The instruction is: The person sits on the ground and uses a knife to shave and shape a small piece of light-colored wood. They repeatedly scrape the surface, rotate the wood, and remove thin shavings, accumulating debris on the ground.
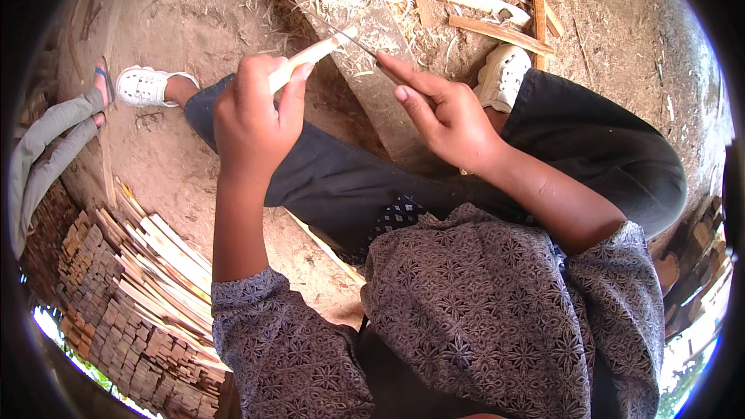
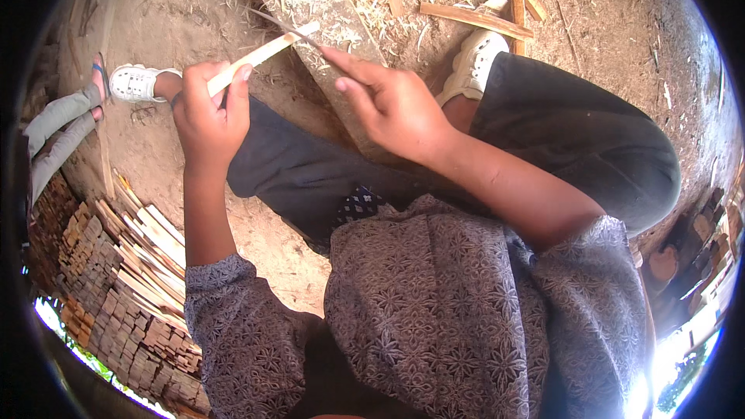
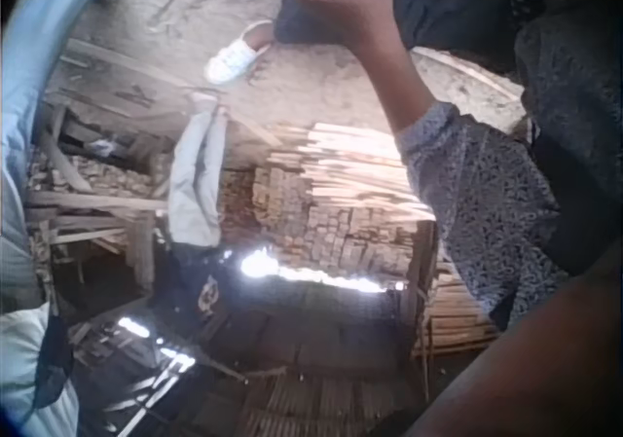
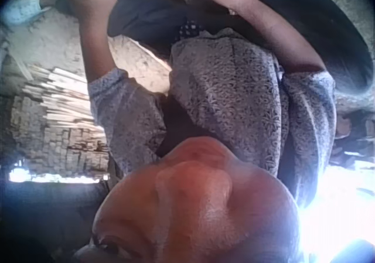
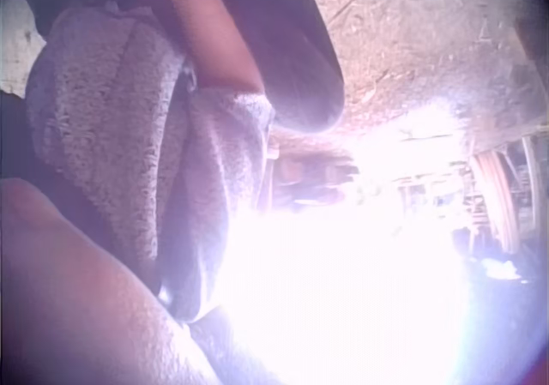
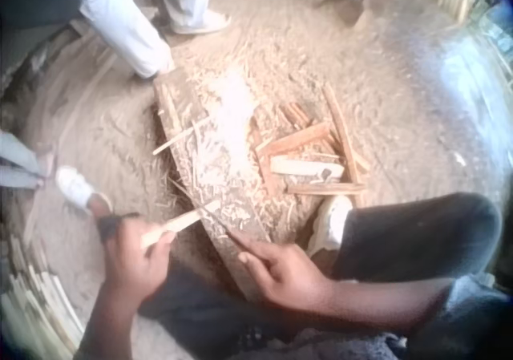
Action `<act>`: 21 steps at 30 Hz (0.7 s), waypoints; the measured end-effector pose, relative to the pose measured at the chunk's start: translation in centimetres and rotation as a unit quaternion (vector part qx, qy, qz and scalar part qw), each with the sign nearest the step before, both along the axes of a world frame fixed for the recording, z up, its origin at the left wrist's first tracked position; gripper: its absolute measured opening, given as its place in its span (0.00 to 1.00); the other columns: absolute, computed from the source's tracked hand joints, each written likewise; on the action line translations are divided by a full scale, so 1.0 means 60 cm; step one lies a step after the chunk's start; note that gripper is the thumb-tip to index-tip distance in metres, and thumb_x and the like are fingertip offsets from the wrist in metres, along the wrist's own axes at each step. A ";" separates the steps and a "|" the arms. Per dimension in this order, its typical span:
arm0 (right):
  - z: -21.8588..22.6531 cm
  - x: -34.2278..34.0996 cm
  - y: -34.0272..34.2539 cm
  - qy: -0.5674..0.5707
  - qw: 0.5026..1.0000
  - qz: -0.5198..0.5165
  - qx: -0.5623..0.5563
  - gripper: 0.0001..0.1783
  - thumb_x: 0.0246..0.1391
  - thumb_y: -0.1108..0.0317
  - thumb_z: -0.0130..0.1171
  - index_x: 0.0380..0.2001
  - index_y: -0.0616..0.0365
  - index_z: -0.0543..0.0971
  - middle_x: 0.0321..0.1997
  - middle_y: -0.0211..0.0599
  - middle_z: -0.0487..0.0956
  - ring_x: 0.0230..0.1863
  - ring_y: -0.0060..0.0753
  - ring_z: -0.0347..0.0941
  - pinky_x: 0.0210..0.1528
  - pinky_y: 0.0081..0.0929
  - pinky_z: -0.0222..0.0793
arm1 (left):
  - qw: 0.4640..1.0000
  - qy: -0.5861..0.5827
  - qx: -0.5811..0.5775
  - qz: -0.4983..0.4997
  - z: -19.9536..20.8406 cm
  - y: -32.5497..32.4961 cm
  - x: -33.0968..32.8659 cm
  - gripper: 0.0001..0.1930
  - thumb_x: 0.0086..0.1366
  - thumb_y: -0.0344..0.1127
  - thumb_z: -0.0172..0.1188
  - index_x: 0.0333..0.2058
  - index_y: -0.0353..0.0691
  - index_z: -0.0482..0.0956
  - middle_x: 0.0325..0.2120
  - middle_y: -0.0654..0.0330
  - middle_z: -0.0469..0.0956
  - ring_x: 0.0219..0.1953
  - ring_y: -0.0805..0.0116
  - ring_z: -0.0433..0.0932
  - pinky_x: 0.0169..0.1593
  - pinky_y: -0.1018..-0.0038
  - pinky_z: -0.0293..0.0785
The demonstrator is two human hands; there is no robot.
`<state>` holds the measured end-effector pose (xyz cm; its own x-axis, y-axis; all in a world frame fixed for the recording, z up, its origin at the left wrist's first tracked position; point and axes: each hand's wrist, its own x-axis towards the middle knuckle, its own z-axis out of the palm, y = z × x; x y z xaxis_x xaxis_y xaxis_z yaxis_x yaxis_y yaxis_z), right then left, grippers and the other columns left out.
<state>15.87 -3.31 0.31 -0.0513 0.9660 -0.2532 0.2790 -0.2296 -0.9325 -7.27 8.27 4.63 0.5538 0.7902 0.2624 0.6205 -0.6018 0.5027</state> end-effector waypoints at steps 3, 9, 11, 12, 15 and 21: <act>0.006 0.004 0.004 0.023 0.998 0.035 -0.052 0.23 0.72 0.68 0.49 0.68 0.51 0.70 0.65 0.47 0.76 0.68 0.41 0.71 0.67 0.31 0.66 | 1.000 -0.008 0.006 0.010 -0.006 0.004 0.002 0.14 0.62 0.32 0.71 0.37 0.37 0.73 0.26 0.51 0.81 0.25 0.53 0.82 0.28 0.65 0.76; 0.016 0.005 0.022 0.024 1.000 -0.001 -0.005 0.23 0.72 0.65 0.49 0.68 0.50 0.70 0.63 0.47 0.78 0.66 0.46 0.73 0.66 0.34 0.67 | 1.000 -0.015 0.021 0.008 -0.008 -0.001 0.005 0.14 0.61 0.32 0.72 0.36 0.38 0.73 0.24 0.52 0.81 0.24 0.53 0.82 0.28 0.64 0.76; 0.008 0.008 0.015 0.011 0.999 0.030 -0.033 0.23 0.72 0.64 0.50 0.68 0.50 0.71 0.63 0.47 0.78 0.66 0.46 0.73 0.66 0.33 0.67 | 1.000 -0.015 0.021 0.011 -0.006 -0.004 0.010 0.14 0.61 0.32 0.72 0.36 0.38 0.73 0.24 0.53 0.81 0.24 0.53 0.82 0.27 0.64 0.76; -0.002 0.013 0.013 0.001 0.998 0.043 -0.045 0.23 0.72 0.64 0.50 0.68 0.49 0.71 0.63 0.47 0.78 0.66 0.46 0.73 0.66 0.33 0.67 | 1.000 -0.017 0.023 0.009 -0.006 -0.001 0.016 0.14 0.61 0.32 0.72 0.36 0.38 0.73 0.23 0.53 0.81 0.24 0.53 0.82 0.27 0.64 0.76; -0.026 0.024 0.024 -0.054 0.987 0.031 -0.151 0.23 0.72 0.63 0.51 0.68 0.49 0.71 0.63 0.48 0.78 0.65 0.46 0.74 0.65 0.33 0.68 | 1.000 0.007 0.021 0.012 0.002 -0.010 0.019 0.14 0.61 0.33 0.72 0.36 0.39 0.74 0.23 0.53 0.81 0.24 0.53 0.82 0.27 0.65 0.76; -0.005 0.003 0.014 0.054 0.998 0.023 0.004 0.26 0.70 0.66 0.56 0.69 0.50 0.70 0.63 0.49 0.78 0.64 0.32 0.74 0.64 0.30 0.68 | 0.998 -0.020 0.044 0.025 -0.004 -0.021 0.016 0.13 0.60 0.33 0.73 0.35 0.39 0.75 0.24 0.54 0.81 0.23 0.55 0.81 0.26 0.66 0.75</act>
